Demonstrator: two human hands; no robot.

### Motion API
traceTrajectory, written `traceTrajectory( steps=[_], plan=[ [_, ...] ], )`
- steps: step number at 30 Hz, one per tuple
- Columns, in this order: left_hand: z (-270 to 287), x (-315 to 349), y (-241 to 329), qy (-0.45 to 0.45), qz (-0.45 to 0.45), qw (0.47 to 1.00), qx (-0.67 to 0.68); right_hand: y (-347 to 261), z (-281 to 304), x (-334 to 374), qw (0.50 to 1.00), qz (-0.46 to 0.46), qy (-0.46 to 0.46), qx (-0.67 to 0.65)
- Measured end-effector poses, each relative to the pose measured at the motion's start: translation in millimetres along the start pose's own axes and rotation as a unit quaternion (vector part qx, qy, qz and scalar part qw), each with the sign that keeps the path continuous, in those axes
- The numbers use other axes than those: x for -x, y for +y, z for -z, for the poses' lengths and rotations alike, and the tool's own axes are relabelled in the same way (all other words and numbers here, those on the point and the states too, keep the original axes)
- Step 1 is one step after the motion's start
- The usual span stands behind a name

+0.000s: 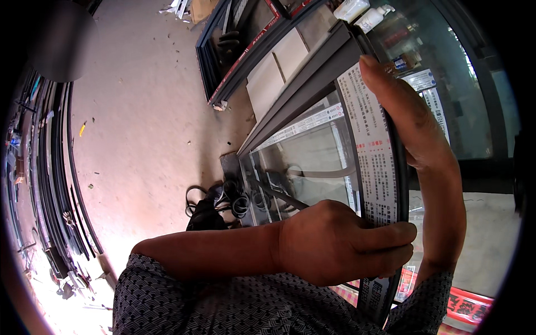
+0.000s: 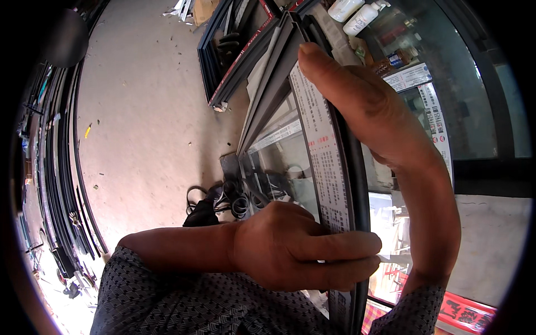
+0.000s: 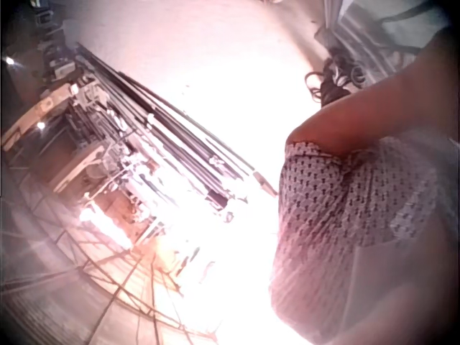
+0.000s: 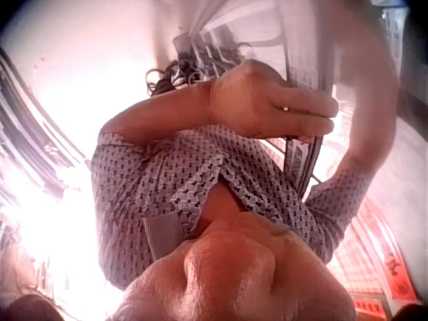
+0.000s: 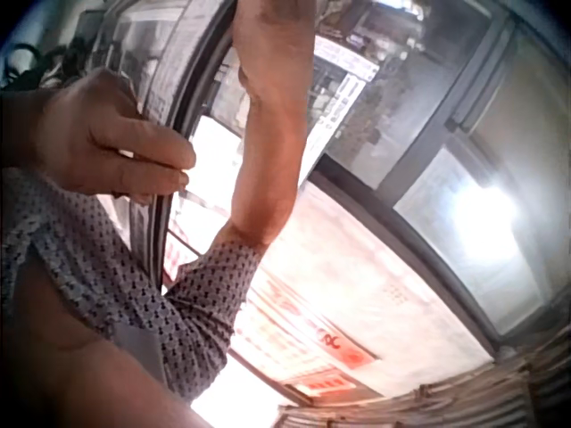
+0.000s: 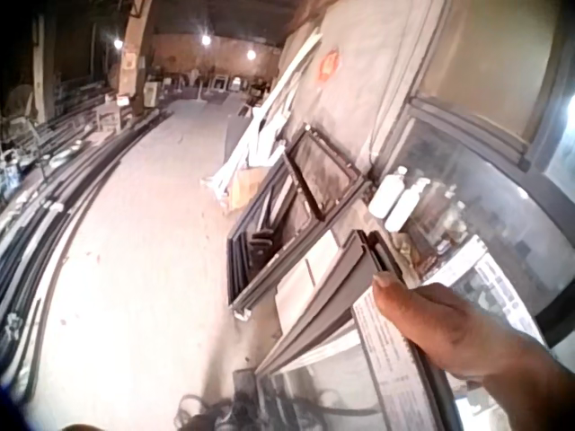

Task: The person installs a black rubber seal strip into the groove of a metal window frame. They use scissors to cut the seal to length and then press it into the frame by hand, ensuring it fits snugly along the edges.

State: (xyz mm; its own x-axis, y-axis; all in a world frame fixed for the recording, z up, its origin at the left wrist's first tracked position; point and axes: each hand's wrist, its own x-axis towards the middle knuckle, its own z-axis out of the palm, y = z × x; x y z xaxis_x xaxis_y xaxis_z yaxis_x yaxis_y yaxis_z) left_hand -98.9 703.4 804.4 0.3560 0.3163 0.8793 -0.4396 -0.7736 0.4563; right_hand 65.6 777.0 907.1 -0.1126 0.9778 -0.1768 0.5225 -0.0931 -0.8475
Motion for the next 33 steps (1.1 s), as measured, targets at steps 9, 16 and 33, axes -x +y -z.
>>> traceTrajectory(
  steps=[9, 16, 33],
  plan=[
    [1, 2, -1, 0.010, -0.013, 1.000, -0.025, -7, -8, 1, 0.998, -0.015, -0.006, -0.052],
    [4, -2, 0, -0.012, -0.011, 0.999, -0.050, 0, 11, 5, 0.989, 0.052, -0.034, 0.135],
    [5, -7, 4, -0.030, 0.014, 0.999, -0.024, 55, -35, 88, 0.977, 0.050, 0.053, -0.200]
  ],
)
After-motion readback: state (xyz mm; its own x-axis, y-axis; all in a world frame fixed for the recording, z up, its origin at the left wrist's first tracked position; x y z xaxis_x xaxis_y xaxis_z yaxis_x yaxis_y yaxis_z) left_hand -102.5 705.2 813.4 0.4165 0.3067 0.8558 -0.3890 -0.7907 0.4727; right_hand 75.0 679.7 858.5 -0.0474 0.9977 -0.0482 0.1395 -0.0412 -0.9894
